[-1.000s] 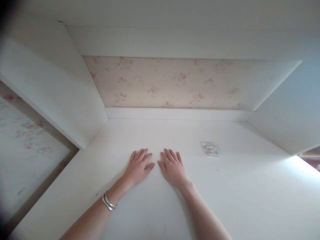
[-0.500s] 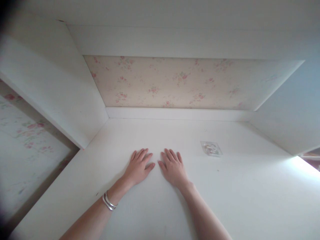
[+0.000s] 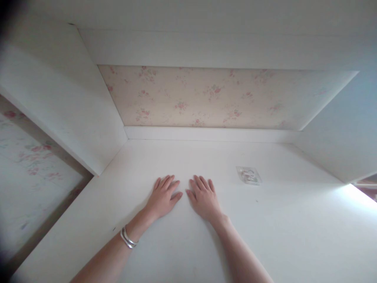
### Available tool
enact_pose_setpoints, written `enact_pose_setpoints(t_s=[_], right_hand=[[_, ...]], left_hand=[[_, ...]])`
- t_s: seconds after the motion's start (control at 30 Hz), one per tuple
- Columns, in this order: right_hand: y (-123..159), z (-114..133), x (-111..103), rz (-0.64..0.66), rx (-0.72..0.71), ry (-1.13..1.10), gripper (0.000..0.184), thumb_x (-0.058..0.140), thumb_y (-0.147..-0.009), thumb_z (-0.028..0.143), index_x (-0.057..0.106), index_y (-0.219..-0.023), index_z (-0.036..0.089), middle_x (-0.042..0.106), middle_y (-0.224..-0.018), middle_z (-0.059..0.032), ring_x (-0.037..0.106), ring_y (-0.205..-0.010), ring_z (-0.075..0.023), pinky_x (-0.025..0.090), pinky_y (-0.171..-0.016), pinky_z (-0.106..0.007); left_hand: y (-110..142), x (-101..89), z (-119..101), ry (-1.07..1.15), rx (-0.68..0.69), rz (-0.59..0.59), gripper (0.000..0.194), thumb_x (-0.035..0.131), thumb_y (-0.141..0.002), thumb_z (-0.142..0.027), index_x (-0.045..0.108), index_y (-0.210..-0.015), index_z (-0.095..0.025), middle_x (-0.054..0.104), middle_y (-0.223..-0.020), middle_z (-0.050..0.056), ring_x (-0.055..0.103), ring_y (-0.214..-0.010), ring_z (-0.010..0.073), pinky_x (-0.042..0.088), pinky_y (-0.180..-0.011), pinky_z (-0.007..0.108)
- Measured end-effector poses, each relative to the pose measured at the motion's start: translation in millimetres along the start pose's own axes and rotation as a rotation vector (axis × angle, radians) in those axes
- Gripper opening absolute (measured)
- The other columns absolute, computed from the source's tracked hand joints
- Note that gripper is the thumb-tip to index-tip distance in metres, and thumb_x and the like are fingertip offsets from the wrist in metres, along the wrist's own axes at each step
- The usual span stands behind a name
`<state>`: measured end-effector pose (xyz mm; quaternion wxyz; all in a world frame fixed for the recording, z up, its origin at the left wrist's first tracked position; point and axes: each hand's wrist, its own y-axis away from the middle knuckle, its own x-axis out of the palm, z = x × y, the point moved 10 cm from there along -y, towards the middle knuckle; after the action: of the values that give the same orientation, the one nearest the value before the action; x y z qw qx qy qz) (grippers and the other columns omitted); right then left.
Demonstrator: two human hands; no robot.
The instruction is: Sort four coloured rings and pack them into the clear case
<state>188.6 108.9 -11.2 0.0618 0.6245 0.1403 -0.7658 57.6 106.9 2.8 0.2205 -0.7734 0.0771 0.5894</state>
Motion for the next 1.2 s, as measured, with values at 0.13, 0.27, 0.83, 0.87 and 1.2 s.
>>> enact_pose_setpoints(t_s=[0.13, 0.27, 0.83, 0.87, 1.2], right_hand=[[-0.5, -0.4, 1.3, 0.004, 0.001, -0.005, 0.048, 0.028, -0.094, 0.047, 0.043, -0.135, 0.025, 0.036, -0.145, -0.0044, 0.028, -0.134, -0.0231, 0.015, -0.11, -0.047], [-0.5, 0.0, 0.4, 0.005, 0.0, -0.013, 0.049, 0.028, -0.094, 0.048, 0.043, -0.135, 0.025, 0.035, -0.145, -0.0044, 0.027, -0.134, -0.0227, 0.014, -0.11, -0.047], [-0.1, 0.5, -0.1, 0.009, -0.001, -0.02, 0.048, 0.029, -0.094, 0.046, 0.043, -0.135, 0.024, 0.036, -0.145, -0.0051, 0.028, -0.134, -0.0232, 0.014, -0.11, -0.047], [0.0, 0.5, 0.0, 0.008, -0.001, -0.02, 0.048, 0.029, -0.094, 0.046, 0.043, -0.135, 0.024, 0.036, -0.145, -0.005, 0.027, -0.134, -0.0232, 0.014, -0.11, -0.047], [-0.4, 0.4, -0.2, 0.009, 0.001, -0.029, 0.048, 0.029, -0.094, 0.047, 0.043, -0.135, 0.024, 0.035, -0.145, -0.0049, 0.026, -0.134, -0.0233, 0.014, -0.11, -0.048]], left_hand=[[0.3, -1.5, -0.1, 0.004, 0.0, -0.01, 0.044, 0.036, -0.091, -0.049, 0.05, -0.126, -0.025, 0.042, -0.14, 0.009, 0.032, -0.131, 0.0265, 0.02, -0.108, 0.052], [0.3, -0.6, 0.1, 0.0, -0.001, -0.004, 0.044, 0.037, -0.091, -0.049, 0.05, -0.126, -0.025, 0.042, -0.139, 0.009, 0.032, -0.131, 0.0264, 0.021, -0.109, 0.052], [0.0, -0.9, -0.2, 0.007, -0.004, 0.009, 0.044, 0.036, -0.091, -0.048, 0.05, -0.126, -0.025, 0.042, -0.14, 0.009, 0.032, -0.131, 0.0265, 0.019, -0.109, 0.052], [0.1, -0.6, -0.3, 0.006, -0.003, 0.011, 0.045, 0.036, -0.091, -0.048, 0.049, -0.126, -0.025, 0.042, -0.14, 0.009, 0.031, -0.131, 0.0265, 0.019, -0.109, 0.052], [0.1, -0.9, -0.9, 0.0, 0.0, 0.003, 0.044, 0.036, -0.091, -0.048, 0.049, -0.127, -0.025, 0.042, -0.139, 0.009, 0.031, -0.131, 0.0261, 0.019, -0.109, 0.052]])
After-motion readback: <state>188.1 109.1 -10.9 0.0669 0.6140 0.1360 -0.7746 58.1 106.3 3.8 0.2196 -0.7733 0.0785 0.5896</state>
